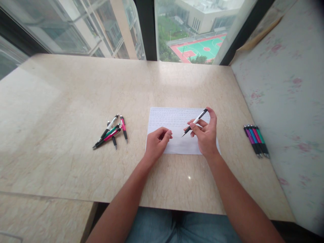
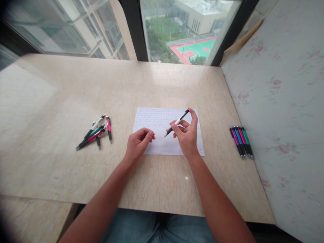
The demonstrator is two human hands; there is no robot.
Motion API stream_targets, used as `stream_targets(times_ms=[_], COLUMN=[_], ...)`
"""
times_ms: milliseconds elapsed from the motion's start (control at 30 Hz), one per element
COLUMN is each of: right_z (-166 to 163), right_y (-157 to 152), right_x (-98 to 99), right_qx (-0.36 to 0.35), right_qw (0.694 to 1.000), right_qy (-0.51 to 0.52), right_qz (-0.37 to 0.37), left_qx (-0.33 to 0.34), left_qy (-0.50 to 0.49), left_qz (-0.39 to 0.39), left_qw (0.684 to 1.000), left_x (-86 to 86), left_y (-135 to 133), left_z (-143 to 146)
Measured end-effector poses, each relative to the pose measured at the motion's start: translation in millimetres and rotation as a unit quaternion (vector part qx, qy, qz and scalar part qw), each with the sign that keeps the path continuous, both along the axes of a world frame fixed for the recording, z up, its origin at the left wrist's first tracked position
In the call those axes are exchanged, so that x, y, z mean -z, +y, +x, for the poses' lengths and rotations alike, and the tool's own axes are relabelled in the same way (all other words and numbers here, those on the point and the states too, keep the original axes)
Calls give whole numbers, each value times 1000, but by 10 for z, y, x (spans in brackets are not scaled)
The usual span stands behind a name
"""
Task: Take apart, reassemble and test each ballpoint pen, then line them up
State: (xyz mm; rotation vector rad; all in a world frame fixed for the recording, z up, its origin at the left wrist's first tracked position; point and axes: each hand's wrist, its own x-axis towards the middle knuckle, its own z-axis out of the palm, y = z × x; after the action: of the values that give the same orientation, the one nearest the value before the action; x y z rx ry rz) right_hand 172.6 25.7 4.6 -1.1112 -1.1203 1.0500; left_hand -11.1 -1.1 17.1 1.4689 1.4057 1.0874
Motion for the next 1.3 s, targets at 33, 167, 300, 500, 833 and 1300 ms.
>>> stream_targets(times_ms=[33, 167, 300, 500, 833, 1300], right_z=[-2, -8, 5, 18, 33, 22], right_y=[-1, -9, -7, 3, 60, 33], right_x=[-3, -22, -9, 10, 33, 23], right_qx=[0, -7, -3, 2, 27, 56], right_qw=[1000, 1000, 1000, 1000, 998, 997], right_qy=[3, 1, -25, -18, 22, 2], right_qz=[-4, -18, -6, 7, -43, -49], left_qx=[1, 2, 4, 81, 6, 131], left_qy=[1, 10, 22, 125, 296, 366], left_qz=[0, 4, 14, 62, 143, 138], left_qw=[1000, 1000, 1000, 987, 944, 911], left_x=[-1, -7, 4, 44, 34, 129], left_y=[0, 0, -24, -112, -230, -331], left_z=[0, -10, -6, 60, -247, -222])
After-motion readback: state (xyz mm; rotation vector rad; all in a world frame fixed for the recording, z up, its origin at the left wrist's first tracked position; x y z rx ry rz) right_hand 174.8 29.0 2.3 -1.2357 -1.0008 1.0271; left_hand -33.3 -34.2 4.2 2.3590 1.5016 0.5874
